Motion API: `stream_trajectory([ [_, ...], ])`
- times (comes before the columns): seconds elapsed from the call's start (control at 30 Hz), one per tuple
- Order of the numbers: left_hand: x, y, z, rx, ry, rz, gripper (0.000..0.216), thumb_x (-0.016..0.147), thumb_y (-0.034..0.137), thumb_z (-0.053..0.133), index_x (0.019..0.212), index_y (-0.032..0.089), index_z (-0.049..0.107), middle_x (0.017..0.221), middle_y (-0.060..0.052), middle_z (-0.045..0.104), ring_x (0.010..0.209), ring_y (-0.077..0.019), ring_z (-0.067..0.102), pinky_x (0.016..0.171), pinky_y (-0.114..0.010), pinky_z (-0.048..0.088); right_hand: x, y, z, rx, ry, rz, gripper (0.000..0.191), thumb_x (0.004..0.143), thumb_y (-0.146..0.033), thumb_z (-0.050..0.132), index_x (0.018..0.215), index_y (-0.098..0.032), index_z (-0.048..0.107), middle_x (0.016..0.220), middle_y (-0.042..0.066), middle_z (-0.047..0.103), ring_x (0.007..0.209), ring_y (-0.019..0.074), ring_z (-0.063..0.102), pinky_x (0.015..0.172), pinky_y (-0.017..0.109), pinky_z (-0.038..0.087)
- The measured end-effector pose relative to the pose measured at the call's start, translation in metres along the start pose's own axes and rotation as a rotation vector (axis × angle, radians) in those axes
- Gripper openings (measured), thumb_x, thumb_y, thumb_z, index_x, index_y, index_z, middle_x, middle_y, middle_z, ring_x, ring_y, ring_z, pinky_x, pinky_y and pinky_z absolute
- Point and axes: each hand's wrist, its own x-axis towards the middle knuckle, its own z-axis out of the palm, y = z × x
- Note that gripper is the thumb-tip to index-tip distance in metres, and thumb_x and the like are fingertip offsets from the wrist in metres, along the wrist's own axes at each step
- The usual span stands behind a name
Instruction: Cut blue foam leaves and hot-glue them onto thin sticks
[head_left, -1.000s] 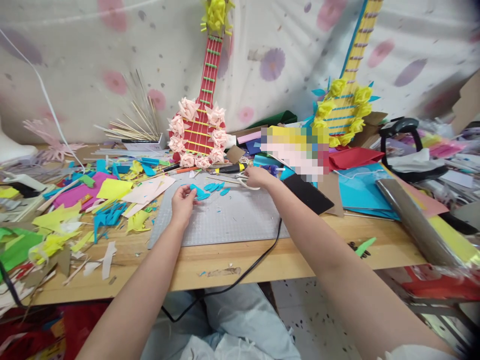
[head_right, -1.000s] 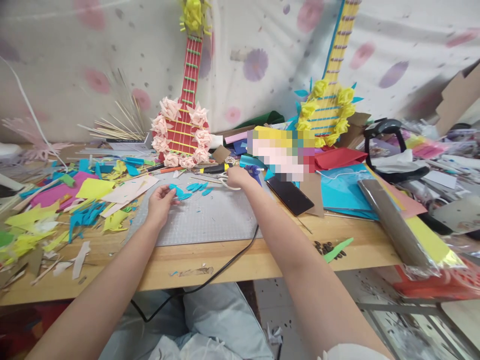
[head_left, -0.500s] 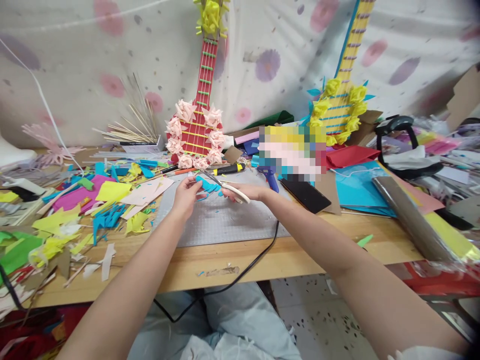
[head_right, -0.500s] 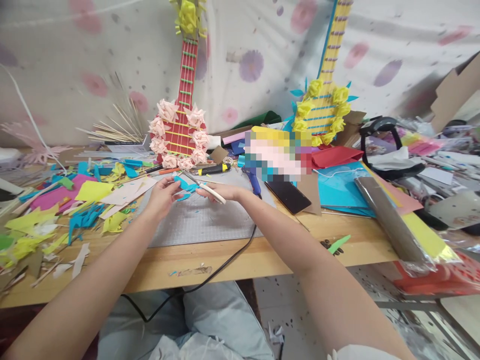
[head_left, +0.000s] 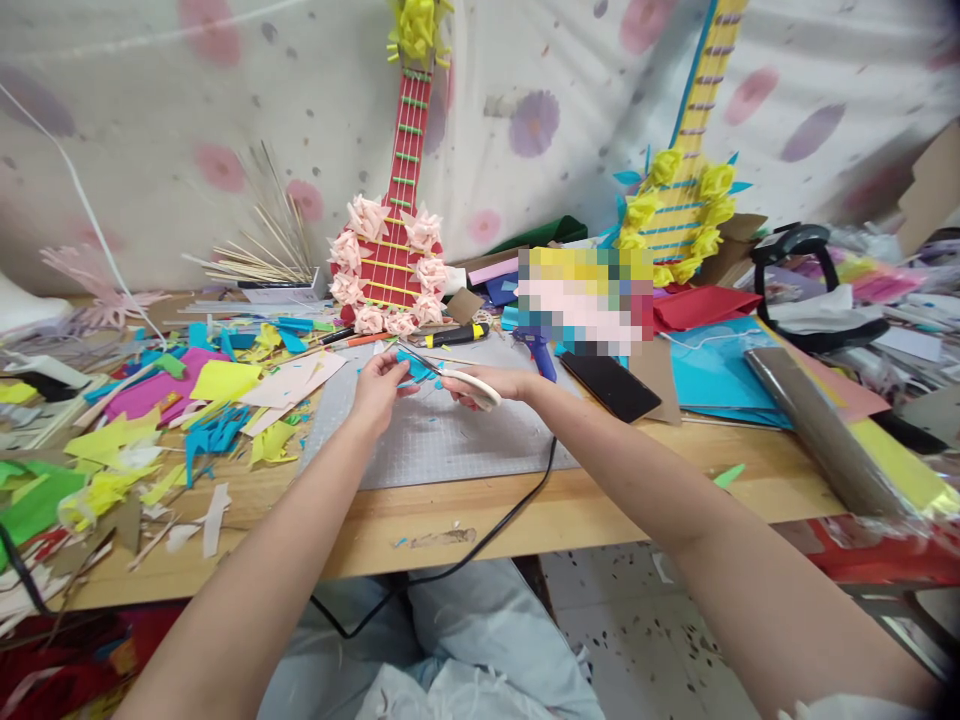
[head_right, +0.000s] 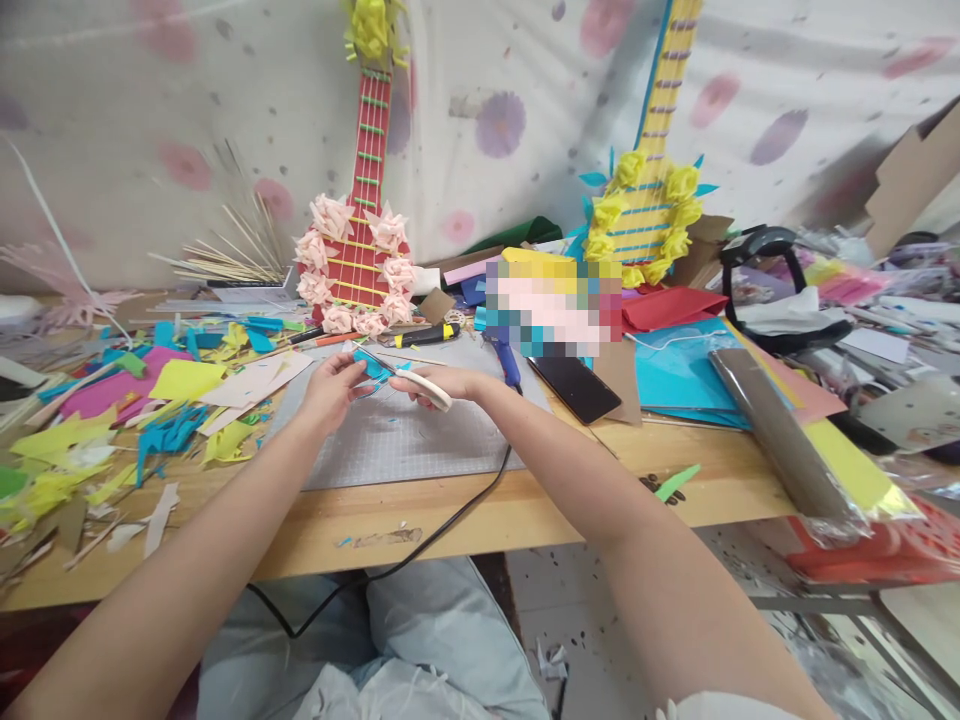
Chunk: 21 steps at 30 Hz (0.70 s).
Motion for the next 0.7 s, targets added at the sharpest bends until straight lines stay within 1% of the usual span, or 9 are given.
stream_trajectory([
  [0.07, 0.0, 0.0002, 0.0002, 0.003, 0.001, -0.007, 0.02, 0.059, 0.018, 0.064, 0.076, 0.015, 0.052, 0.068, 0.001, 0.058, 0.058, -0.0101, 0.057, 0.047, -0.023, 0.049, -0.0001, 0.0007, 0.0004, 0.018, 0.005, 0.004, 0.04, 0.065, -0.057, 0.059, 0.063, -0.017, 0.052, 0.051, -0.003, 0.047, 0.045, 0.0071, 0.041, 0.044, 0.021, 0.034],
  [0.13, 0.0002, 0.0002, 0.0006, 0.004, 0.003, -0.017, 0.019, 0.059, 0.017, 0.064, 0.075, 0.015, 0.052, 0.067, 0.001, 0.058, 0.058, -0.0103, 0.057, 0.046, -0.022, 0.049, 0.0004, 0.002, 0.0001, 0.025, -0.02, -0.014, 0.041, 0.066, -0.057, 0.057, 0.064, -0.017, 0.05, 0.051, -0.004, 0.044, 0.045, 0.0064, 0.039, 0.043, 0.021, 0.032],
  [0.3, 0.0016, -0.0011, 0.0014, -0.006, 0.011, -0.035, 0.019, 0.059, 0.016, 0.064, 0.074, 0.014, 0.052, 0.066, 0.001, 0.058, 0.057, -0.0097, 0.057, 0.046, -0.021, 0.049, 0.0036, 0.0075, -0.0018, -0.024, -0.053, -0.074, 0.042, 0.07, -0.058, 0.053, 0.068, -0.017, 0.045, 0.053, -0.005, 0.04, 0.046, 0.0056, 0.037, 0.043, 0.02, 0.03],
  [0.5, 0.0025, -0.0031, 0.0008, -0.006, 0.002, -0.045, 0.018, 0.06, 0.015, 0.064, 0.073, 0.014, 0.052, 0.066, 0.001, 0.058, 0.056, -0.0095, 0.056, 0.049, -0.023, 0.05, 0.0029, 0.0075, -0.0032, -0.066, -0.059, -0.046, 0.046, 0.068, -0.061, 0.052, 0.065, -0.017, 0.042, 0.053, -0.005, 0.037, 0.045, 0.005, 0.034, 0.041, 0.02, 0.028],
  [0.6, 0.0019, -0.0028, 0.0009, -0.002, -0.002, -0.055, 0.016, 0.061, 0.015, 0.063, 0.073, 0.014, 0.053, 0.067, 0.0, 0.059, 0.056, -0.0097, 0.056, 0.05, -0.025, 0.051, 0.0004, 0.0049, -0.0039, -0.099, -0.05, -0.023, 0.047, 0.067, -0.063, 0.052, 0.065, -0.017, 0.042, 0.052, -0.005, 0.039, 0.044, 0.0049, 0.035, 0.041, 0.02, 0.029],
  [0.7, 0.0016, -0.0021, 0.0006, 0.002, -0.012, -0.067, 0.013, 0.063, 0.013, 0.062, 0.073, 0.013, 0.053, 0.067, 0.0, 0.059, 0.055, -0.0091, 0.056, 0.049, -0.024, 0.051, -0.0007, 0.0034, -0.0049, -0.141, -0.033, -0.003, 0.049, 0.065, -0.065, 0.053, 0.066, -0.016, 0.044, 0.052, -0.005, 0.041, 0.043, 0.0048, 0.036, 0.041, 0.019, 0.03],
])
